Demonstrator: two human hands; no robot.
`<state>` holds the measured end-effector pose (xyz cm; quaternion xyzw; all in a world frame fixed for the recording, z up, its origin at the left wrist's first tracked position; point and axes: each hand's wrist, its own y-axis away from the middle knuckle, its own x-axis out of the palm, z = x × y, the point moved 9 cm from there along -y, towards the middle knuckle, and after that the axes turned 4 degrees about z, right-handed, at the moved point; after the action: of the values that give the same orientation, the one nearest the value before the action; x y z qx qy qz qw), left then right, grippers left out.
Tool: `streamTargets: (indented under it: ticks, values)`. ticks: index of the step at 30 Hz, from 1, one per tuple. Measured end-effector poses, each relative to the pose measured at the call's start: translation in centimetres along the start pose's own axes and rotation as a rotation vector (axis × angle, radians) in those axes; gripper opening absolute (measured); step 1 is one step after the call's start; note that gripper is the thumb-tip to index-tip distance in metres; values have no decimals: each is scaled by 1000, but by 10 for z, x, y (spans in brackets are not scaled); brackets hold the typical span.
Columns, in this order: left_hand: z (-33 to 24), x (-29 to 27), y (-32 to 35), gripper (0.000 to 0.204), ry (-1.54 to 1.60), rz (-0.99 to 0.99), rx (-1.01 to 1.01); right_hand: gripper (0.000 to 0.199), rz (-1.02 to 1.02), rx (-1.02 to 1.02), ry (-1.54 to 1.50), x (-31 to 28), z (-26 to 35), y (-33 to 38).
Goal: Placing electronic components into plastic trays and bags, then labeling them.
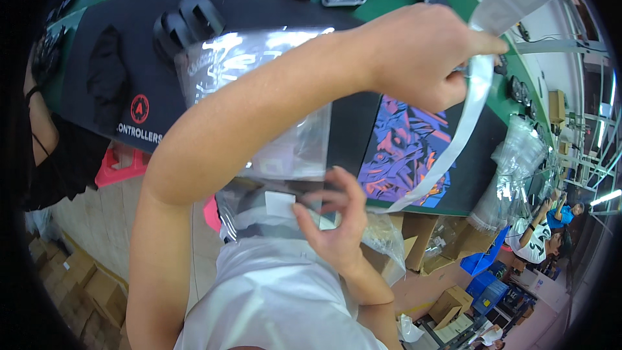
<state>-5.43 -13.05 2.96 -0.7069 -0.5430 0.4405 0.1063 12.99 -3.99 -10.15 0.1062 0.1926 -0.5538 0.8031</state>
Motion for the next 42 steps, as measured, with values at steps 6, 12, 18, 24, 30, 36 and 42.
streamTargets:
  ticks: [6,12,18,24,30,36,42]
  values:
    - [1,1,6,60,72,-29,-3,56,331,446,-419,44,-30,5]
    - [3,2,9,65,83,34,-17,21,423,513,-375,53,-43,-4]
    - [-3,4,5,66,93,95,-59,24,376,425,-490,48,-47,4]
    - [-5,9,8,68,131,104,-39,23,440,372,-546,52,-42,5]
    - [0,2,8,70,135,45,-15,37,423,423,-451,40,-35,20]
    - [0,0,9,71,132,20,-12,66,801,427,0,35,-38,62]
    - [0,-1,10,72,128,-26,26,101,926,420,15,25,-23,74]
